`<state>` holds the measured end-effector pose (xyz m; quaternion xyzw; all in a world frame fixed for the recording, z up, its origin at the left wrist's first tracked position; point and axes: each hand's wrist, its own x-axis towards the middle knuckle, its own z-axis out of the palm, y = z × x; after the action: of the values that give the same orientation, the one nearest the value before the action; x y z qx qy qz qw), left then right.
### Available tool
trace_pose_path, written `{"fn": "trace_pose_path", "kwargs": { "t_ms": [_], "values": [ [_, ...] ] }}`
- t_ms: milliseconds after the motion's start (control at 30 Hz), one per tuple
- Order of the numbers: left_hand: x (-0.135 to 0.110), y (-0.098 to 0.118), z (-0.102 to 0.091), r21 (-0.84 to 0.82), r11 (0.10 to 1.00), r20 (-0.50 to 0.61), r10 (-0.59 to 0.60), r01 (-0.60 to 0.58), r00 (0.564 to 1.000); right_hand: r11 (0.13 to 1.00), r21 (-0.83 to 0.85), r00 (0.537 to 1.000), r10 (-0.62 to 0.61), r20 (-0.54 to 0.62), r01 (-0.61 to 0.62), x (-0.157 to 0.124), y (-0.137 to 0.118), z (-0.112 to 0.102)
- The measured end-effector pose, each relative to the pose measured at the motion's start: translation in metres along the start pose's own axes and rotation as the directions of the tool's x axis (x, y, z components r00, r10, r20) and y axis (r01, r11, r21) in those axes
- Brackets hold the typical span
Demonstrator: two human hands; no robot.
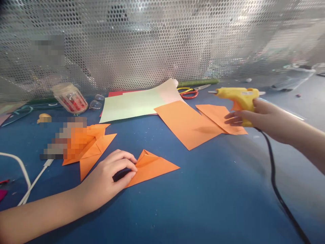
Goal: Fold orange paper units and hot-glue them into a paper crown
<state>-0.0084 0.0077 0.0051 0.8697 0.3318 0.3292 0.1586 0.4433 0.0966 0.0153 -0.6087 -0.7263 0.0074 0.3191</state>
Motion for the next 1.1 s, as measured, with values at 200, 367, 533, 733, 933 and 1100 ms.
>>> {"fn": "trace_pose_path", "kwargs": {
  "t_ms": [200, 367, 533, 733, 933, 1100],
  "values": [
    [-0.004, -0.001, 0.003, 0.086, 0.994, -0.021, 0.069, -0.067, 0.997, 0.961, 0.277, 0.942, -0.077, 0.327, -0.017, -0.019, -0.075, 0.018],
    [-0.006, 0.000, 0.005, 0.133, 0.984, -0.057, 0.131, -0.123, 0.990, 0.952, 0.302, 0.901, -0.164, 0.401, 0.039, -0.039, -0.128, 0.050],
    [-0.005, 0.001, 0.006, 0.160, 0.978, -0.080, 0.150, -0.136, 0.985, 0.966, 0.225, 0.940, -0.190, 0.282, 0.128, -0.035, -0.133, 0.063],
    [-0.005, 0.002, 0.006, 0.194, 0.969, -0.073, 0.167, -0.150, 0.983, 0.913, 0.123, 0.919, -0.395, 0.021, 0.389, -0.053, -0.125, 0.071],
    [-0.007, 0.002, 0.007, 0.216, 0.962, -0.048, 0.183, -0.169, 0.982, 0.802, 0.002, 0.800, -0.595, -0.072, 0.597, -0.061, -0.125, 0.072],
    [-0.007, 0.001, 0.007, 0.229, 0.957, -0.041, 0.193, -0.179, 0.980, 0.779, -0.068, 0.778, -0.626, -0.057, 0.623, -0.063, -0.124, 0.067]
  ]
}}
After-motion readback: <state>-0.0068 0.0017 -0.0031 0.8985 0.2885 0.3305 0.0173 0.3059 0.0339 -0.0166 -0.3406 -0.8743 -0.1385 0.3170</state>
